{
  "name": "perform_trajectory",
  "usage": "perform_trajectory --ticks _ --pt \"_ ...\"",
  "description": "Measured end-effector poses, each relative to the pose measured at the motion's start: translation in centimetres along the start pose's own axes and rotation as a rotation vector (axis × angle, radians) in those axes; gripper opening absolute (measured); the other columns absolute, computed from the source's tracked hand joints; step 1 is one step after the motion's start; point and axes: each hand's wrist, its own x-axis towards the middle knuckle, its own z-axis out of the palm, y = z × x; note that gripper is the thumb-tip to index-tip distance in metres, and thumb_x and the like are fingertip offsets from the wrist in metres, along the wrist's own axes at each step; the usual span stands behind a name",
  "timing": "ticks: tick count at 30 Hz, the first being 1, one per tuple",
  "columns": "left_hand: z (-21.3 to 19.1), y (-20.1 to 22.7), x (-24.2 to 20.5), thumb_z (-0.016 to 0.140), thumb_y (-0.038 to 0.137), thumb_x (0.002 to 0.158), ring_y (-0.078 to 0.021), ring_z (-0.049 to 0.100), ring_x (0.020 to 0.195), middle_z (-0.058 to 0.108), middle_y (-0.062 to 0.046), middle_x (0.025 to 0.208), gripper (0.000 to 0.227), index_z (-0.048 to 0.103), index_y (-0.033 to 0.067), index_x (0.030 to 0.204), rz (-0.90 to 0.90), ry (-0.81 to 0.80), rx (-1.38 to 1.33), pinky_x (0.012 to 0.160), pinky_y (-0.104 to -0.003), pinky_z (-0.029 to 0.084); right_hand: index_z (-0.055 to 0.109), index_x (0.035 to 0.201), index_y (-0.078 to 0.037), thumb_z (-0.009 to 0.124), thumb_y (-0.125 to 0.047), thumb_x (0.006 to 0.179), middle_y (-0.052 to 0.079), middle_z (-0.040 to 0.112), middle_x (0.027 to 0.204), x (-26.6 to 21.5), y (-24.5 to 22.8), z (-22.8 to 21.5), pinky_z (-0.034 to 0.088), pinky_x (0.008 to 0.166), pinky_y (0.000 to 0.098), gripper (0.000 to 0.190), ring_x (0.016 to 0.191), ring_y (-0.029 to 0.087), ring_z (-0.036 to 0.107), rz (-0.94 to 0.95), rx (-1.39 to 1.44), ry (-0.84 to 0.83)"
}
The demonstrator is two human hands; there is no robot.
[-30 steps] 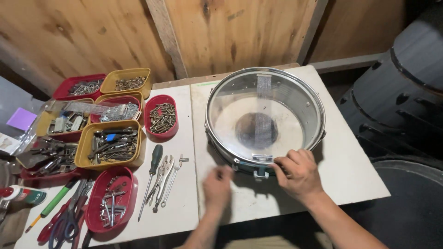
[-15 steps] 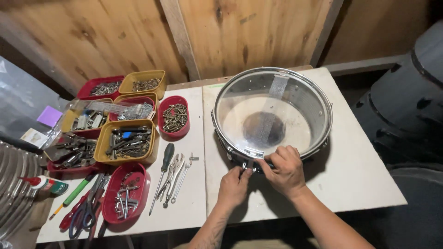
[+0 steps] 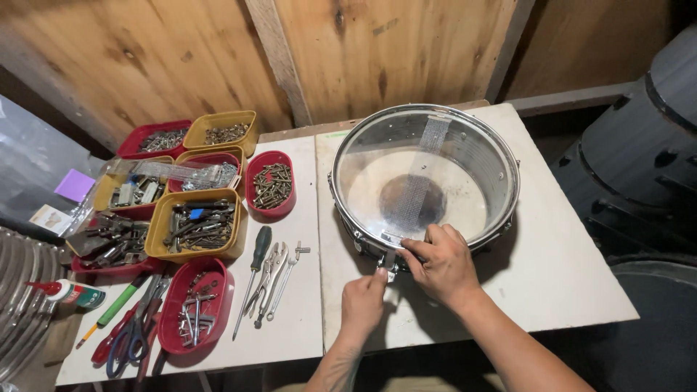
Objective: The person uses a screwdriver to tighten the tension rods on a snare drum. They then flip the drum over to adjust the strainer mechanism on the bottom head. The person taps the drumhead to test the sound and continues to make adjustments to the hardware.
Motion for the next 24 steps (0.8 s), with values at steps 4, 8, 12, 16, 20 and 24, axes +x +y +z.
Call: perform_trajectory --ticks 4,8,12,16,20,24 --pt "-1.3 2.4 0.0 0.060 0.044 0.092 -0.0181 0.046 0.061 0.044 -0.007 0.055 0.054 0.053 0.0044 0.056 -0.073 0.008 -0.047 0.064 -0.043 0.039 0.081 0.095 -0.019 0.082 -0.033 0.086 0.005 0.045 0.071 0.2 0.2 0.2 0.044 0.061 0.0444 0.017 0.065 0.030 0.047 -0.007 -0.005 0.009" --pt "-2.1 3.9 -1.2 0.055 0.040 0.093 -0.0187 0.056 0.060 0.060 -0.007 0.057 0.046 0.066 0.0065 0.063 -0.065 -0.033 -0.217 0.064 -0.037 0.044 0.079 0.098 -0.017 0.081 -0.034 0.087 0.006 0.048 0.072 0.2 0.1 0.0 0.046 0.063 0.0448 0.021 0.066 0.031 0.050 0.009 -0.017 -0.019" --pt "-4.0 5.7 -2.8 0.049 0.054 0.096 -0.0152 0.058 0.066 0.064 -0.002 0.067 0.054 0.078 0.0099 0.082 0.019 -0.136 -0.284 0.064 -0.031 0.044 0.077 0.106 -0.013 0.081 -0.032 0.086 0.007 0.049 0.075 -0.1 0.6 0.2 0.048 0.063 0.0446 0.028 0.067 0.031 0.051 0.005 -0.036 -0.065" --pt "-5.2 4.6 -2.8 0.055 0.034 0.100 -0.0102 0.049 0.049 0.057 -0.001 0.063 0.035 0.078 0.0088 0.101 0.276 -0.193 -0.455 0.045 -0.027 0.037 0.076 0.108 -0.014 0.080 -0.033 0.087 0.008 0.050 0.077 0.1 0.6 -0.2 0.048 0.067 0.0454 0.028 0.069 0.033 0.052 -0.011 -0.008 -0.052" --pt "-7.1 3.8 -2.1 0.062 0.036 0.094 -0.0105 0.051 0.049 0.057 0.002 0.056 0.032 0.080 0.0107 0.102 0.303 -0.015 -0.421 0.047 -0.028 0.042 0.067 0.124 -0.009 0.074 -0.029 0.089 0.009 0.052 0.080 0.2 0.4 -1.0 0.048 0.071 0.0448 0.041 0.073 0.032 0.053 -0.026 0.039 -0.054" --pt "-8.1 2.8 -1.7 0.069 0.040 0.087 -0.0105 0.067 0.077 0.077 0.003 0.079 0.029 0.081 0.0146 0.095 0.227 0.143 -0.209 0.076 -0.029 0.053 0.066 0.124 -0.004 0.073 -0.022 0.090 0.009 0.053 0.079 0.1 0.2 -1.3 0.047 0.072 0.0426 0.039 0.072 0.031 0.052 -0.030 0.101 -0.036"
